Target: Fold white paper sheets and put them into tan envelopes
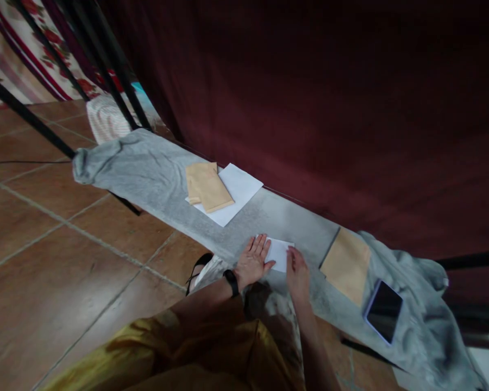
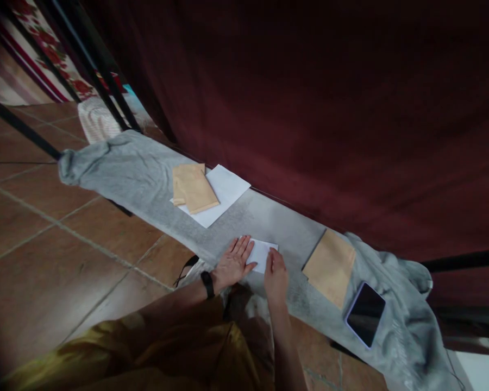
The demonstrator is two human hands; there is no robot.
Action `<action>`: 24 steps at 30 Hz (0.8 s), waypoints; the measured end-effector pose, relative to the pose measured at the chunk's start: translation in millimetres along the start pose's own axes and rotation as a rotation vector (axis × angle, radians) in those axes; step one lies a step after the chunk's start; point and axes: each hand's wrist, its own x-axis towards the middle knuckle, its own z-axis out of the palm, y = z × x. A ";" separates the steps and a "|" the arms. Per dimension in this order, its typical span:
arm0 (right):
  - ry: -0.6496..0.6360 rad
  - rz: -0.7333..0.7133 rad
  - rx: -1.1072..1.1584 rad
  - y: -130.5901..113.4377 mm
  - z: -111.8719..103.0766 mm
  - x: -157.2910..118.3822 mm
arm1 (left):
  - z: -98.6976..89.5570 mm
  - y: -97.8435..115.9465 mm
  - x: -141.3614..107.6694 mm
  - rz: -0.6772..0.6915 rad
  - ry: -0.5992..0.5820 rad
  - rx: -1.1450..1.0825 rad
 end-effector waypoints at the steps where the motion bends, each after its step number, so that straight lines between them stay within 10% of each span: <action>1: -0.066 -0.077 -0.027 -3.9 7.4 3.4 | 0.1 0.2 0.1 0.006 -0.007 0.007; 9: -0.199 -0.281 -0.461 4.1 43.8 4.6 | -3.8 -1.5 0.7 0.033 -0.028 0.043; 24: -0.048 -0.214 -0.559 37.4 16.7 -8.3 | -16.0 -28.0 -2.5 -0.037 0.021 -0.006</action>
